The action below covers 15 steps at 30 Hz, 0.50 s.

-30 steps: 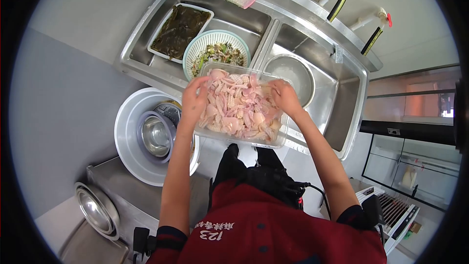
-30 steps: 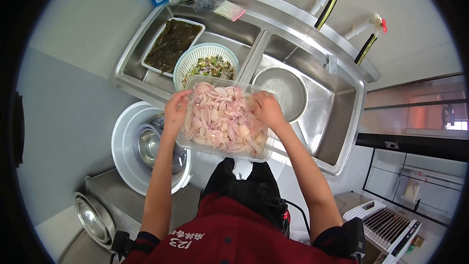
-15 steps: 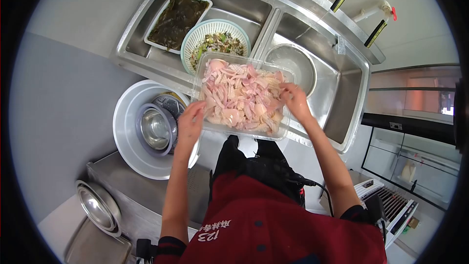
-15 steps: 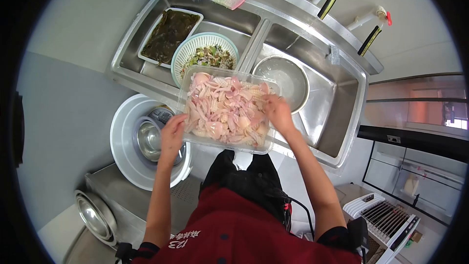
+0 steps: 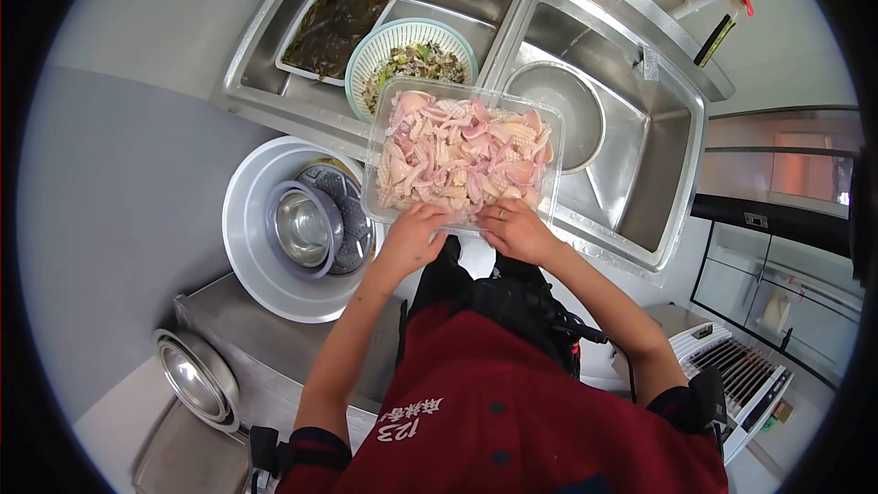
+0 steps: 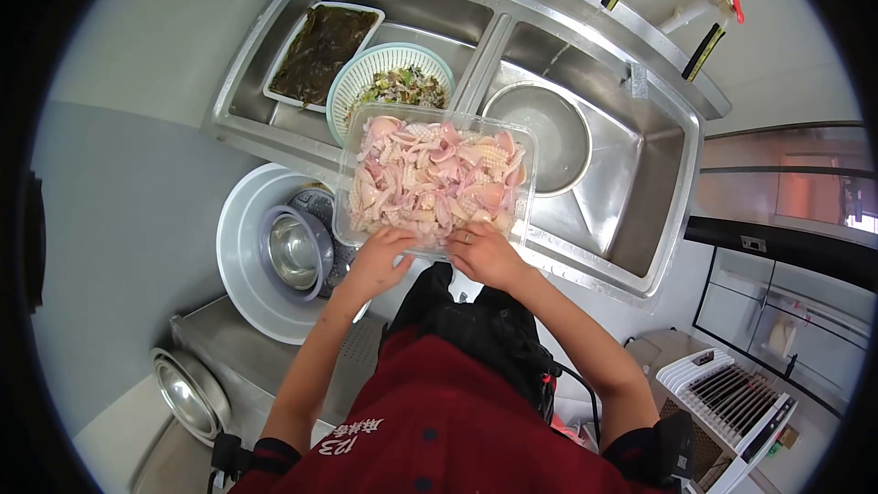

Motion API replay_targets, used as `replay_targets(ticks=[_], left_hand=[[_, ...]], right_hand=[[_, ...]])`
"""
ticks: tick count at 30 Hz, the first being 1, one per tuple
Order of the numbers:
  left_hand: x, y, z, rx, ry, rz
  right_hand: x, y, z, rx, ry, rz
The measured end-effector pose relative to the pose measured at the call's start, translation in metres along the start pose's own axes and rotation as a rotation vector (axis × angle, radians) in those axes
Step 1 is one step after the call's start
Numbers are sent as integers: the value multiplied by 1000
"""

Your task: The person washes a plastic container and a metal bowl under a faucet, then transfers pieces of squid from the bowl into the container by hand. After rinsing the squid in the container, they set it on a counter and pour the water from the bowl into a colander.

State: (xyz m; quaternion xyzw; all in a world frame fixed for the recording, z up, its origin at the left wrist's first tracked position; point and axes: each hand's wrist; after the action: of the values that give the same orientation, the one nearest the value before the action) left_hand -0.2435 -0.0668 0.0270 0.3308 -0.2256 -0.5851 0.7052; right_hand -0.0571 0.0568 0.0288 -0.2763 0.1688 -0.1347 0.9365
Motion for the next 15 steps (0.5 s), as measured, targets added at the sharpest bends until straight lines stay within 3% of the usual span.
replay_targets(ticks=[2,5,7,8,9,10,12,13,15], left_hand=[[4,-3,0,-69,-51,-6],[7,-7,25,84,21,-35],[13,-23,47,15,322,-88],[17,-33,55,11,326,-88],[18,-47,59,127,480,197],[18,-58,59,244,632,486],[10,-84,44,421,567,586],[3,-91,39,603,498,684],[-10,-96,31,556,498,685]], right_hand=[[5,3,7,64,-70,-35],[18,1,34,23,28,-107],[27,12,46,-40,103,-167],[35,20,48,-95,272,-527],[40,27,45,-150,441,-887],[36,35,37,-154,441,-880],[28,57,9,-249,385,-1219],[24,63,-10,-128,456,-1111],[30,72,-6,-80,408,-1052]])
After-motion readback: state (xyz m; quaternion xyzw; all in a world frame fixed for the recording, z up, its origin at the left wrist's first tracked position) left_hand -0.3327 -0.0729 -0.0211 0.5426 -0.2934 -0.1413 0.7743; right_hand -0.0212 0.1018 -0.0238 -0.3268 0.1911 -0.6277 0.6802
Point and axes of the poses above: each hand's wrist, its own x-axis away from the middle knuckle, its own z-axis out of the back of the hand, y = z × x, and after that the axes turned 10 degrees about y, right-handed
